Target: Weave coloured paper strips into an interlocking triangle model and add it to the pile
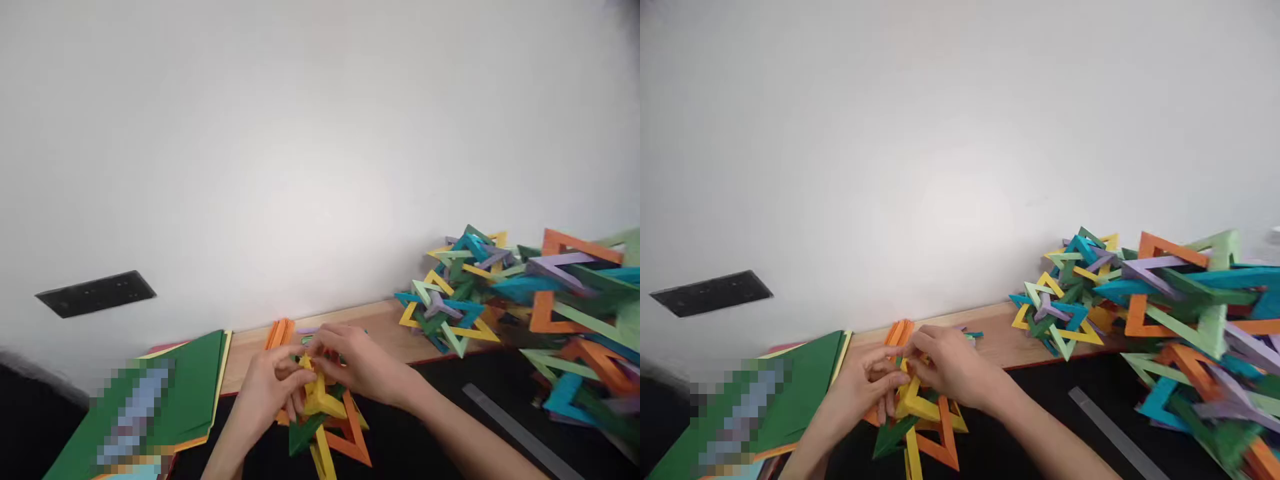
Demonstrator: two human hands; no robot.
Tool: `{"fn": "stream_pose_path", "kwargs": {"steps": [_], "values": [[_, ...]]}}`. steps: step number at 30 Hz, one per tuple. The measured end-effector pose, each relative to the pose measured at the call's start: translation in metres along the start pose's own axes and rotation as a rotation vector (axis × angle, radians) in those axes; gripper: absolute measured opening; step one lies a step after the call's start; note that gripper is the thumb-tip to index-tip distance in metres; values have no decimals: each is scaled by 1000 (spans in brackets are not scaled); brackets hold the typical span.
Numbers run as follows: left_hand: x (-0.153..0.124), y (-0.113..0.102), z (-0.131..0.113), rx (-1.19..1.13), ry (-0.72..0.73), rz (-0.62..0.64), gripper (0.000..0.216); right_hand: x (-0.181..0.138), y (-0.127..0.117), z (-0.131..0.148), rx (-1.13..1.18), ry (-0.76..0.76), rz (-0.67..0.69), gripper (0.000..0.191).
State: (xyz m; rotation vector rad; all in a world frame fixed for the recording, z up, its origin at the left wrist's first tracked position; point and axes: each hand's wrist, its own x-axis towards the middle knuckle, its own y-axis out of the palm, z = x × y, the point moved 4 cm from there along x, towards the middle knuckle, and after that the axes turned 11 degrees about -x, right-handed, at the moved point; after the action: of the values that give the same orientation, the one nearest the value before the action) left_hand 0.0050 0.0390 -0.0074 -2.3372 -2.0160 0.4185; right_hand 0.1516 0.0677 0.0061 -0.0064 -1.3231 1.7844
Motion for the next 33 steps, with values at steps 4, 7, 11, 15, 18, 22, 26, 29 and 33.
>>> {"fn": "stream_pose_path", "kwargs": {"steps": [4, 7, 11, 15, 18, 22, 26, 29, 33], "values": [[0, 0, -2, 8, -6, -7, 44, -2, 0, 2, -2, 1, 9, 10], [1, 1, -3, 13, 7, -16, 44, -2, 0, 1, 31, 33, 10, 9], [0, 3, -4, 2, 21, -36, 44, -4, 1, -1, 112, 109, 9, 10], [-4, 3, -4, -18, 39, -95, 41, -7, 2, 0, 186, 173, -28, 10], [-7, 2, -4, -4, 73, -120, 37, -8, 2, 1, 231, 212, -48, 11], [-5, 4, -3, 45, 106, -117, 36, -7, 2, -3, 394, 308, -18, 12], [-2, 6, 0, 83, 118, -106, 35, -7, 3, -7, 534, 377, 38, 14], [-1, 6, 2, 103, 117, -83, 32, -9, 5, -10, 539, 427, 49, 11], [-3, 4, 0, 144, 136, -62, 24, -9, 7, -10, 523, 423, 38, 9]]}}
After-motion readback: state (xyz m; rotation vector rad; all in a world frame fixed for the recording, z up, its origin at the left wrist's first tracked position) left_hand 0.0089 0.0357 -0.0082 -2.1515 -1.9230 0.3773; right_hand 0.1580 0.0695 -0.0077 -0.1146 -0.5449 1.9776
